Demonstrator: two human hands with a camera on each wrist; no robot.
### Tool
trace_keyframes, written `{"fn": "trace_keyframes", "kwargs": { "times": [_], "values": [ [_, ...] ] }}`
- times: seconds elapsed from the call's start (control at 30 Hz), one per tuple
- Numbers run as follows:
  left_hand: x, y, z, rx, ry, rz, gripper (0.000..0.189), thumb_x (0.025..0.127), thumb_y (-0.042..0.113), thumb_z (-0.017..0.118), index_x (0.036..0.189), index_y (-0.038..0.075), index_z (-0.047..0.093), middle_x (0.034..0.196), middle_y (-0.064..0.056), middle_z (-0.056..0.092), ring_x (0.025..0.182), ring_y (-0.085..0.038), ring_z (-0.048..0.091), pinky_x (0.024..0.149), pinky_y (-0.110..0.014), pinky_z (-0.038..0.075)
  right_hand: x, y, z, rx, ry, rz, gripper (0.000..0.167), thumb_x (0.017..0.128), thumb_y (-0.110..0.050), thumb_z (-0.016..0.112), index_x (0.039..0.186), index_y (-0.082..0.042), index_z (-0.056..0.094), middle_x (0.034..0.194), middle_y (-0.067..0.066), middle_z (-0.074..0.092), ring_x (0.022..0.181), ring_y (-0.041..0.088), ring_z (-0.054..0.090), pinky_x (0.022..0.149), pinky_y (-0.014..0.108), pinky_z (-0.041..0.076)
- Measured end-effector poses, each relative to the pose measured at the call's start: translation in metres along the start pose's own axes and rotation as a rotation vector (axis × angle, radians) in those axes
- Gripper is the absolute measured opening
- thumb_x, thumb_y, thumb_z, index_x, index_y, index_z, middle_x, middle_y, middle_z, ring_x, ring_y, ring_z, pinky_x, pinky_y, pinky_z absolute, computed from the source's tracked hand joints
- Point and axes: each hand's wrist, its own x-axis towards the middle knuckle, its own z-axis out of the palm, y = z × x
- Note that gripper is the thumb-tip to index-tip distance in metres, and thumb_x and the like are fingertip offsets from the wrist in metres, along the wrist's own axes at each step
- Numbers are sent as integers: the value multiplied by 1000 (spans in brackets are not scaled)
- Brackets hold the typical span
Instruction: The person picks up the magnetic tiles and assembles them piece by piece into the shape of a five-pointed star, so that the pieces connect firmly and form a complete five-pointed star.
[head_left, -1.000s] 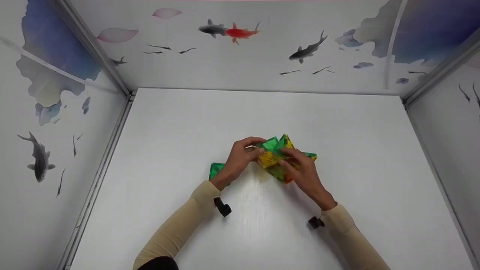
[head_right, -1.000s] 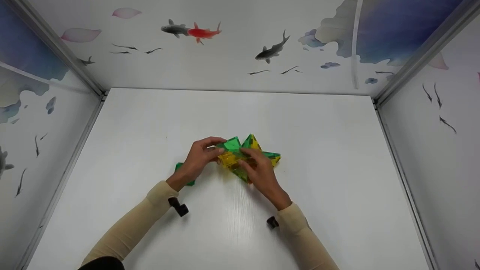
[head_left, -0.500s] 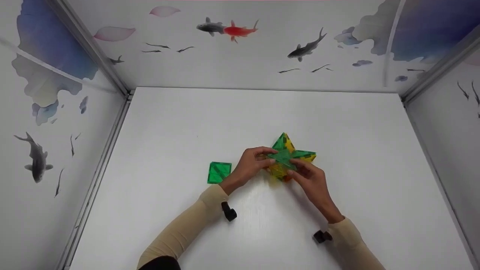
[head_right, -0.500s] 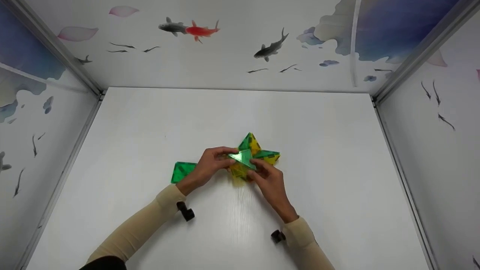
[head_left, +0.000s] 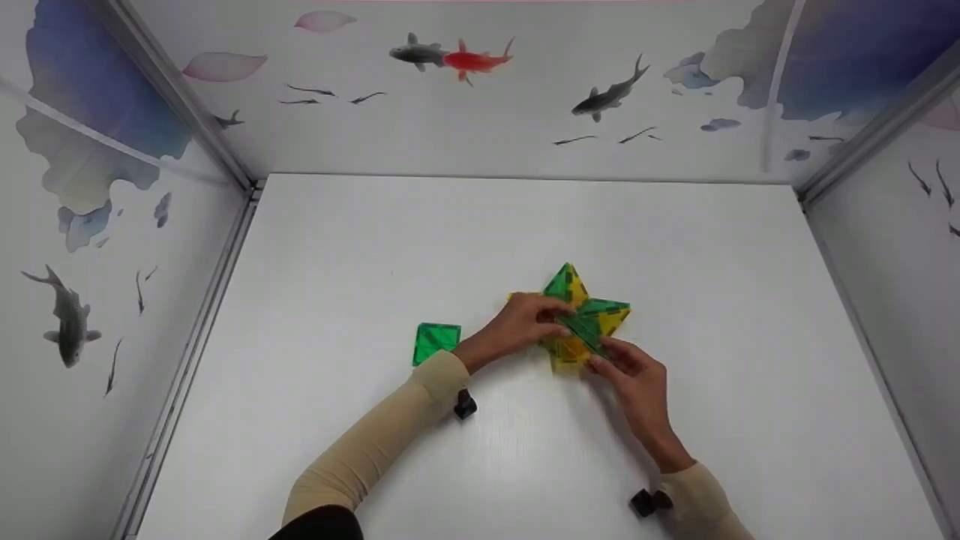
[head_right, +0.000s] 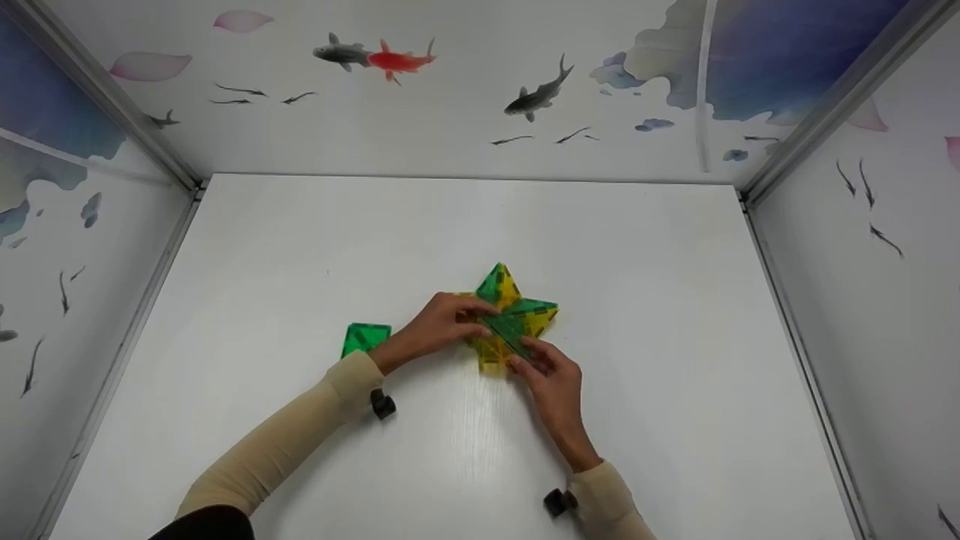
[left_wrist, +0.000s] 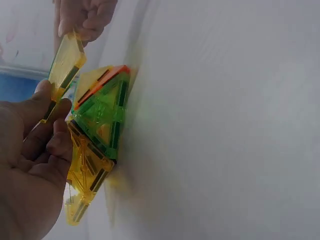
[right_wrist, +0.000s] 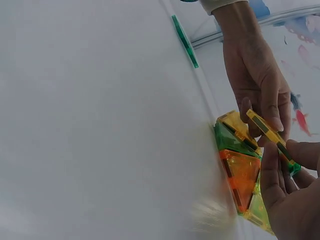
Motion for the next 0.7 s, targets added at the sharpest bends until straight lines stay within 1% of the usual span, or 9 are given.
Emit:
{"fn": "trace_keyframes", "kwargs": {
  "times": [0.07,0.1,0.2,0.3,0.37,0.47,0.57,0.7],
  "values": [
    [3,2,-1,58,-25,46,33,104,20,79,134,6,78,120,-7,78,96,-12,65,87,-23,53,-3,1,-1,6,24,12,34,99,-2,81,133,-1,77,117,22,78,96,26,81,87,37,65],
    [4,2,-2,86,-37,68,34,104,21,79,134,6,78,119,-8,78,96,-12,64,88,-23,52,-4,1,-2,7,32,16,34,100,-2,81,133,-1,77,117,21,78,96,26,81,87,37,65],
    [9,2,-5,129,-69,110,34,103,24,80,132,6,79,115,-8,75,97,-16,59,88,-26,48,-6,1,-4,8,49,35,34,101,-3,80,134,-1,76,117,19,78,97,26,81,89,36,65],
    [13,-1,-8,145,-87,135,33,101,25,82,129,7,82,113,-8,71,100,-18,56,88,-28,45,-7,1,-4,16,53,54,35,101,-4,80,136,-1,75,118,18,78,98,25,81,91,36,64],
    [15,-4,-10,141,-93,140,32,99,24,83,127,8,83,111,-8,68,100,-19,53,86,-27,45,-7,1,-4,26,51,67,35,101,-5,80,136,-1,75,120,17,78,100,25,81,92,35,64],
    [18,-8,-11,153,-98,160,30,99,24,83,125,9,84,113,-7,67,103,-18,52,88,-26,45,-7,1,-3,38,50,83,36,101,-7,81,136,0,75,121,17,78,102,24,81,93,35,63],
    [21,-10,-12,195,-101,185,31,99,26,83,126,10,84,114,-7,67,105,-19,51,89,-28,45,-7,0,-2,50,60,92,36,101,-7,81,135,0,75,122,18,78,101,24,81,93,35,63],
    [25,-10,-12,280,-94,216,33,98,32,84,125,13,85,114,-5,71,110,-21,53,94,-34,42,-8,1,-1,70,72,100,35,101,-5,80,135,1,74,122,23,76,100,25,81,91,35,64]
  ]
}}
